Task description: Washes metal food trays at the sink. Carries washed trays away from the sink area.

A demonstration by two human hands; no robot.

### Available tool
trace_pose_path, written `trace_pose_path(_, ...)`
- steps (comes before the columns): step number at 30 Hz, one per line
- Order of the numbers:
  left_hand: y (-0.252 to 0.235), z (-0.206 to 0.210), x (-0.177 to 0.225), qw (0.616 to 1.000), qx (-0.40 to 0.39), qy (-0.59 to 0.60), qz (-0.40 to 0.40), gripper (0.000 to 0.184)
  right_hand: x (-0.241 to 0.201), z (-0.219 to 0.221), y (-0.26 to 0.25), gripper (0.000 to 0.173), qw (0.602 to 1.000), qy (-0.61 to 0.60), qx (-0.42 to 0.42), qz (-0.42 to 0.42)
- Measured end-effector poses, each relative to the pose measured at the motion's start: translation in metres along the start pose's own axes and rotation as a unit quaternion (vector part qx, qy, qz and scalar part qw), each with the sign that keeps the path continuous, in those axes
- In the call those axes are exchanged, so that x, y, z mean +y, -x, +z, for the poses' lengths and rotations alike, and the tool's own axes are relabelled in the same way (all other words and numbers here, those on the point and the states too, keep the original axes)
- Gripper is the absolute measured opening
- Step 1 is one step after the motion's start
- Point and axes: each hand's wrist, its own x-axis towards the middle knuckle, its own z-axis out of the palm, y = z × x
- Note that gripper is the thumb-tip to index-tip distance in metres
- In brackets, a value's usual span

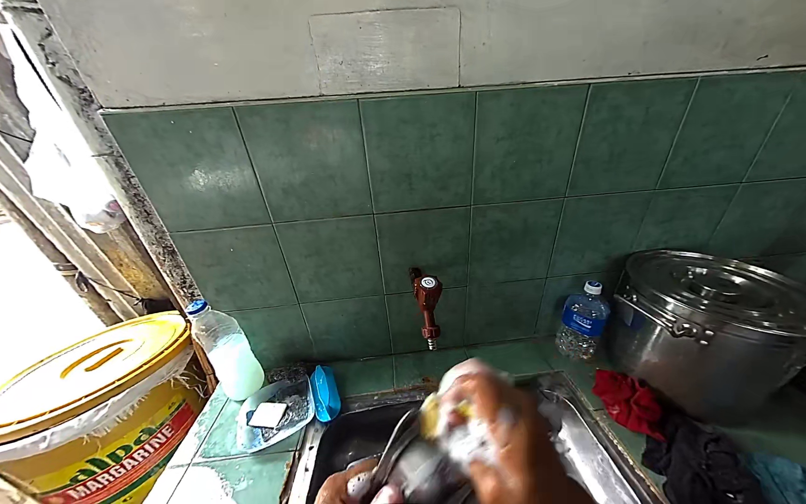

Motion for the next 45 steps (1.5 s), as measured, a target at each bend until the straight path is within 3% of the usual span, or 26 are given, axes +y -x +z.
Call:
trace_pose_path(4, -0.006, 0.022, 0.011, 0.982, 0.104, 0.115, 0.110, 0.019, -0.017, 0.030, 0.010, 0.019, 0.999, 0.009, -0.023, -0.031)
trace_pose_path(7, 0.007, 0.003, 0.014, 0.971, 0.167, 0.107, 0.135, 0.020, 0.017, 0.009, 0.020, 0.024, 0.999, 0.042, 0.017, 0.015)
trace_pose_path(10, 0.025, -0.021, 0.022, 0.955, 0.225, 0.129, 0.143, 0.020, 0.045, -0.014, 0.035, 0.024, 0.985, -0.037, 0.076, 0.154)
trace_pose_path(12, 0.037, -0.037, 0.032, 0.935, 0.288, 0.119, 0.169, 0.017, 0.037, -0.013, 0.045, 0.024, 0.933, -0.147, 0.095, 0.315)
trace_pose_path(14, 0.052, -0.058, 0.054, 0.911, 0.354, 0.051, 0.204, 0.014, 0.035, -0.006, 0.064, 0.021, 0.872, -0.261, 0.041, 0.412)
trace_pose_path(16, 0.074, -0.077, 0.086, 0.891, 0.395, -0.069, 0.212, 0.012, 0.046, 0.009, 0.093, 0.028, 0.838, -0.277, -0.020, 0.470)
trace_pose_path(19, 0.104, -0.095, 0.114, 0.881, 0.336, -0.243, 0.225, 0.012, 0.061, 0.031, 0.130, 0.032, 0.814, -0.220, -0.051, 0.535)
trace_pose_path(20, 0.111, -0.097, 0.115, 0.878, 0.304, -0.306, 0.210, 0.011, 0.066, 0.037, 0.141, 0.031, 0.807, -0.207, -0.053, 0.550)
trace_pose_path(22, 0.119, -0.097, 0.099, 0.842, 0.268, -0.440, 0.160, 0.026, 0.076, 0.046, 0.158, 0.030, 0.790, -0.190, -0.045, 0.581)
trace_pose_path(25, 0.131, -0.087, 0.041, 0.752, 0.254, -0.604, 0.071, 0.038, 0.086, 0.050, 0.174, 0.027, 0.765, -0.178, -0.015, 0.618)
trace_pose_path(26, 0.139, -0.082, 0.020, 0.740, 0.239, -0.628, 0.037, 0.037, 0.090, 0.048, 0.178, 0.027, 0.763, -0.176, -0.005, 0.622)
trace_pose_path(30, 0.177, -0.062, -0.069, 0.791, 0.163, -0.580, -0.106, 0.020, 0.105, 0.037, 0.194, 0.030, 0.762, -0.128, 0.009, 0.634)
trace_pose_path(32, 0.183, -0.050, -0.100, 0.820, 0.158, -0.536, -0.121, 0.036, 0.115, 0.033, 0.200, 0.031, 0.767, -0.083, 0.008, 0.636)
trace_pose_path(34, 0.173, -0.032, -0.113, 0.860, 0.144, -0.482, -0.084, 0.062, 0.127, 0.032, 0.208, 0.030, 0.782, -0.021, 0.002, 0.623)
trace_pose_path(35, 0.163, -0.019, -0.115, 0.879, 0.132, -0.455, -0.052, 0.062, 0.134, 0.031, 0.212, 0.031, 0.787, 0.013, -0.010, 0.616)
trace_pose_path(37, 0.138, 0.008, -0.121, 0.914, 0.093, -0.393, -0.029, 0.050, 0.143, 0.034, 0.219, 0.034, 0.800, 0.090, -0.058, 0.591)
trace_pose_path(39, 0.116, 0.031, -0.137, 0.924, 0.056, -0.363, -0.109, 0.054, 0.138, 0.042, 0.219, 0.041, 0.807, 0.179, -0.176, 0.534)
trace_pose_path(41, 0.096, 0.042, -0.160, 0.887, 0.050, -0.367, -0.277, 0.080, 0.121, 0.053, 0.221, 0.058, 0.787, 0.260, -0.345, 0.441)
trace_pose_path(42, 0.083, 0.044, -0.168, 0.847, 0.045, -0.362, -0.387, 0.088, 0.113, 0.057, 0.227, 0.066, 0.767, 0.278, -0.413, 0.404)
trace_pose_path(43, 0.069, 0.044, -0.174, 0.807, 0.038, -0.356, -0.471, 0.087, 0.106, 0.060, 0.233, 0.069, 0.743, 0.288, -0.466, 0.385)
trace_pose_path(45, 0.049, 0.047, -0.176, 0.769, 0.001, -0.340, -0.542, 0.074, 0.096, 0.055, 0.238, 0.069, 0.699, 0.306, -0.514, 0.393)
